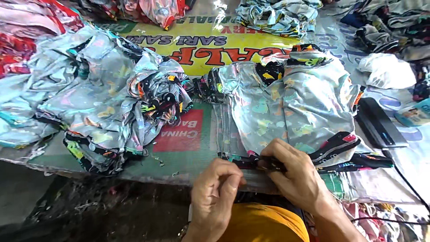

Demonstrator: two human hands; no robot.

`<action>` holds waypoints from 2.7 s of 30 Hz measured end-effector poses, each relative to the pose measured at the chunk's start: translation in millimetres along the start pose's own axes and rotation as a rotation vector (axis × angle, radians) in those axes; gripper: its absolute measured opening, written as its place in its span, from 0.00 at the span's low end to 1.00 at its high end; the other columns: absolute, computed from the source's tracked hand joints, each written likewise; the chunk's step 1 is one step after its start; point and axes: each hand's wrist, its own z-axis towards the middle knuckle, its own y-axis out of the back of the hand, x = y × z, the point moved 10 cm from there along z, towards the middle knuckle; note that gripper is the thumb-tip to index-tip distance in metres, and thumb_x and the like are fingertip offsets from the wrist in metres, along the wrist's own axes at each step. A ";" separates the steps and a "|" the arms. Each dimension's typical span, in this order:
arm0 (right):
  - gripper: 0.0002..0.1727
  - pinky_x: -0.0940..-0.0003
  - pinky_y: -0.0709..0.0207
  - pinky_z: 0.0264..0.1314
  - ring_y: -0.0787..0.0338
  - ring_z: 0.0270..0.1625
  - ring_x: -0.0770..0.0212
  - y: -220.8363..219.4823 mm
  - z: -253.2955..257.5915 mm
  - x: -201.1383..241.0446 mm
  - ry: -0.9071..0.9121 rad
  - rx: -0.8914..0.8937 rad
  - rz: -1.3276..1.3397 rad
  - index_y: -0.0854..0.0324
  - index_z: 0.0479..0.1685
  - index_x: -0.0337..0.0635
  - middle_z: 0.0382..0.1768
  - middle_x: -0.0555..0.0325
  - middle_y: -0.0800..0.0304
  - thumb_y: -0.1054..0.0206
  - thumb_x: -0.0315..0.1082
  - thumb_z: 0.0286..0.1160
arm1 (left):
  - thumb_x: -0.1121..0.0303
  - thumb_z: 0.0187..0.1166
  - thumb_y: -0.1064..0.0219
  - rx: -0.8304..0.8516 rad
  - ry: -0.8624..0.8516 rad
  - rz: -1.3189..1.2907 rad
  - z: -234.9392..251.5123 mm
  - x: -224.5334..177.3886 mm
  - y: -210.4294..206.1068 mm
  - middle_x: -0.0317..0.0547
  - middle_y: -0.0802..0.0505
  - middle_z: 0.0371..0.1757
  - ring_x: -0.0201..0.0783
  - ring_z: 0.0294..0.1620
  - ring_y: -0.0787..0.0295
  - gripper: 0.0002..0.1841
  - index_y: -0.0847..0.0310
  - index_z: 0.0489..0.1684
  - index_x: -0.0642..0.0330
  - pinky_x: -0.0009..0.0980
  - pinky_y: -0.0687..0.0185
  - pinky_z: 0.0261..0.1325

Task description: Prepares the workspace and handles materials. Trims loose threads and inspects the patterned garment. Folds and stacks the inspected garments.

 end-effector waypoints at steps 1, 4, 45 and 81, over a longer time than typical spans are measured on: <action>0.06 0.85 0.25 0.37 0.17 0.37 0.77 4.1 0.7 -0.4 -0.018 -0.020 0.078 0.14 0.42 0.41 0.36 0.61 0.14 0.34 0.32 0.78 | 0.62 0.90 0.39 0.013 0.007 0.079 -0.3 2.0 -5.9 0.37 0.10 0.45 0.28 0.43 0.09 0.09 0.17 0.48 0.56 0.25 0.08 0.45; 0.05 0.89 0.24 0.40 0.18 0.38 0.80 12.3 2.6 2.5 -0.025 -0.060 0.212 0.14 0.41 0.38 0.36 0.62 0.15 0.34 0.30 0.78 | 0.65 0.84 0.33 0.061 0.036 0.319 5.7 10.1 -24.5 0.44 0.10 0.48 0.27 0.42 0.11 0.14 0.21 0.56 0.67 0.22 0.11 0.43; 0.11 0.89 0.22 0.43 0.16 0.42 0.84 134.7 -47.8 17.8 0.013 -0.718 -0.177 0.24 0.52 0.45 0.43 0.69 0.13 0.31 0.35 0.78 | 0.58 0.79 0.33 0.474 -0.531 0.847 195.3 2.3 -209.8 0.57 0.26 0.87 0.53 0.82 0.24 0.32 0.27 0.83 0.61 0.54 0.23 0.75; 0.08 0.88 0.24 0.37 0.17 0.36 0.80 -2.0 16.6 5.3 -0.009 -0.130 0.115 0.14 0.43 0.37 0.35 0.61 0.12 0.33 0.33 0.81 | 0.73 0.83 0.34 -0.047 0.151 0.039 38.5 18.9 3.2 0.35 0.07 0.38 0.27 0.36 0.08 0.04 0.17 0.46 0.63 0.24 0.08 0.43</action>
